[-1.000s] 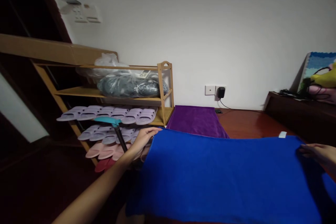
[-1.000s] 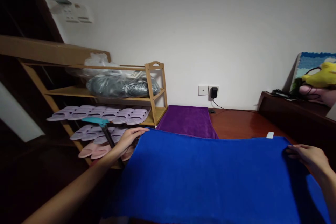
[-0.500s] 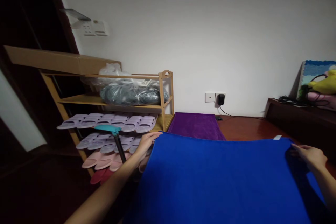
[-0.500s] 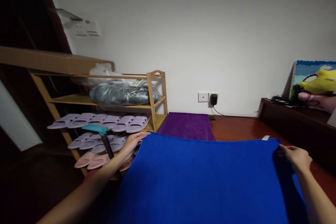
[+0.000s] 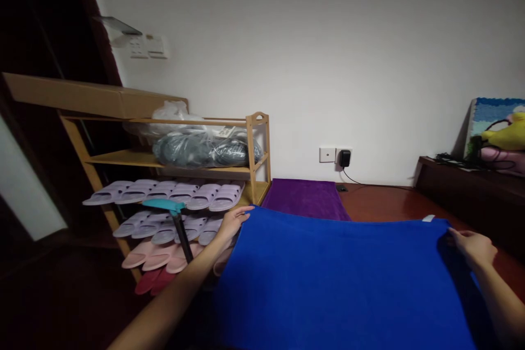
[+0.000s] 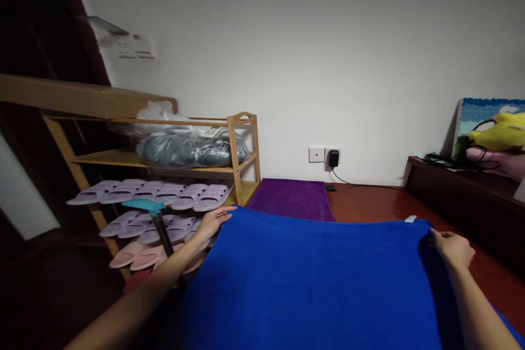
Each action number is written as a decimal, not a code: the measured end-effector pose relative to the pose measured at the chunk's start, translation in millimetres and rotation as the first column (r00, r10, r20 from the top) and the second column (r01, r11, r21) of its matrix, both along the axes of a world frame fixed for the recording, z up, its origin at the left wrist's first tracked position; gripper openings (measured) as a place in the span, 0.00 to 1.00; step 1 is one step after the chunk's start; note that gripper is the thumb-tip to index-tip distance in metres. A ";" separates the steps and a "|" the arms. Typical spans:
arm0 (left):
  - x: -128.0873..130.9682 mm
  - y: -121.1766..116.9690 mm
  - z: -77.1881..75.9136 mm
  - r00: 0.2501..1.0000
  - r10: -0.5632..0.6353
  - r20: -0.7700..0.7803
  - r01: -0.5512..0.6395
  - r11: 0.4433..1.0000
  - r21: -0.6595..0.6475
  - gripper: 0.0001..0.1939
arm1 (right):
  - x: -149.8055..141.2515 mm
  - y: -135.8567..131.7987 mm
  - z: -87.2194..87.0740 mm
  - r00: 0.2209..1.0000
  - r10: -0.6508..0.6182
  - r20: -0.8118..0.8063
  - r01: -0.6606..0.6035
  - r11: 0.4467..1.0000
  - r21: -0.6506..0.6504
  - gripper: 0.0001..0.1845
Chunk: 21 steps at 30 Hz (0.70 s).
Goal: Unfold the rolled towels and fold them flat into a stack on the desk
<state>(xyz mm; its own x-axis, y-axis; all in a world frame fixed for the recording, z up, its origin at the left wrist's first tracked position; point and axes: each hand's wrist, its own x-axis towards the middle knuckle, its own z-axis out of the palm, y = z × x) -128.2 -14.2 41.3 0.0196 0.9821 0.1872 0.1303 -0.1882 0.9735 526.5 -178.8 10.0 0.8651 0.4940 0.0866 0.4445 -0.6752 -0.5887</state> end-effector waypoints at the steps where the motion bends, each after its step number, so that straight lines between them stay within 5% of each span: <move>1: -0.4 -0.5 -0.9 1.000 0.001 -0.015 -0.001 1.000 -0.006 0.22 | -1.8 0.9 -1.2 1.000 -0.010 -0.010 0.010 1.000 -0.018 0.29; 9: 2.3 9.7 -2.1 0.988 0.026 -0.153 -0.024 1.000 0.010 0.11 | -17.1 17.6 -4.9 0.988 0.151 -0.011 -0.151 0.982 -0.111 0.37; 14: 12.9 24.8 -1.4 0.976 0.083 -0.199 -0.079 0.996 0.029 0.14 | -22.3 28.0 -4.5 0.985 0.175 -0.012 -0.175 0.980 -0.095 0.29; 21: 8.7 17.5 5.1 0.995 0.000 -0.104 0.000 1.000 -0.003 0.17 | -4.2 26.7 9.0 0.995 0.098 0.004 -0.097 0.990 0.098 0.18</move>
